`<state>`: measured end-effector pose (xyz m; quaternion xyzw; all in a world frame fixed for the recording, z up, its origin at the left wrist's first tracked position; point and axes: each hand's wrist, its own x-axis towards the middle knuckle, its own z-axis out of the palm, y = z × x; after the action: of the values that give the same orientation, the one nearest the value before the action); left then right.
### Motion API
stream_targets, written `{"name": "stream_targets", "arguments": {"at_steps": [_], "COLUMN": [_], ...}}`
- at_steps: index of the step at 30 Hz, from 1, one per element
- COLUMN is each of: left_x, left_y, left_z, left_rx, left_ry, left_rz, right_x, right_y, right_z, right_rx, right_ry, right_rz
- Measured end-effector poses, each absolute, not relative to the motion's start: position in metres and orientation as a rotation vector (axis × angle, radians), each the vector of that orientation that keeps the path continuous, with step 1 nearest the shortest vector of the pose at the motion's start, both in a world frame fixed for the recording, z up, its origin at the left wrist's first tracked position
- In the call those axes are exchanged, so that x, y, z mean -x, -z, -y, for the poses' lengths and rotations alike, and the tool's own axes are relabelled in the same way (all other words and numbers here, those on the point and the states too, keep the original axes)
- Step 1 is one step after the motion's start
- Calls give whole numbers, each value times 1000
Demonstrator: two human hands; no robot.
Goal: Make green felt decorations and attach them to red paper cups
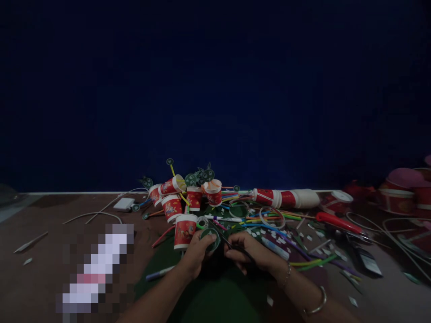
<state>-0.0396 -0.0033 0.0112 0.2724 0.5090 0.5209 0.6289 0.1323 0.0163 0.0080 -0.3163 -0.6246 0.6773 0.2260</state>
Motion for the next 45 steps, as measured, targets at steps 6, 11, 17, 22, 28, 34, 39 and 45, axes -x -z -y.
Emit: {"name": "stream_targets", "arguments": {"at_steps": [6, 11, 17, 22, 28, 34, 39, 45], "left_x": [41, 41, 39, 40, 42, 45, 47, 48], "left_y": [-9, -8, -14, -15, -15, -13, -13, -18], "left_z": [3, 2, 3, 4, 2, -3, -5, -6], "left_rx": [-646, -611, -603, -592, -628, -715, -818, -863], "left_ry": [-1179, -1191, -1186, -1165, -1145, -1090, -1036, -918], "left_rz": [-1143, -1168, -1180, -1164, -1152, -1111, -1009, -924], "right_x": [-134, -134, -134, -131, -132, -136, -137, -144], "right_y": [-10, -11, -11, -7, -8, -12, -16, -21], "right_z": [-17, -17, -16, -15, -15, -16, -15, -18], "right_rx": [887, 902, 839, 806, 866, 878, 879, 964], "right_ry": [-1869, -1867, -1883, -1879, -1854, -1819, -1824, -1748], "right_rz": [1743, 1749, 1747, 1709, 1714, 1743, 1735, 1849]}}
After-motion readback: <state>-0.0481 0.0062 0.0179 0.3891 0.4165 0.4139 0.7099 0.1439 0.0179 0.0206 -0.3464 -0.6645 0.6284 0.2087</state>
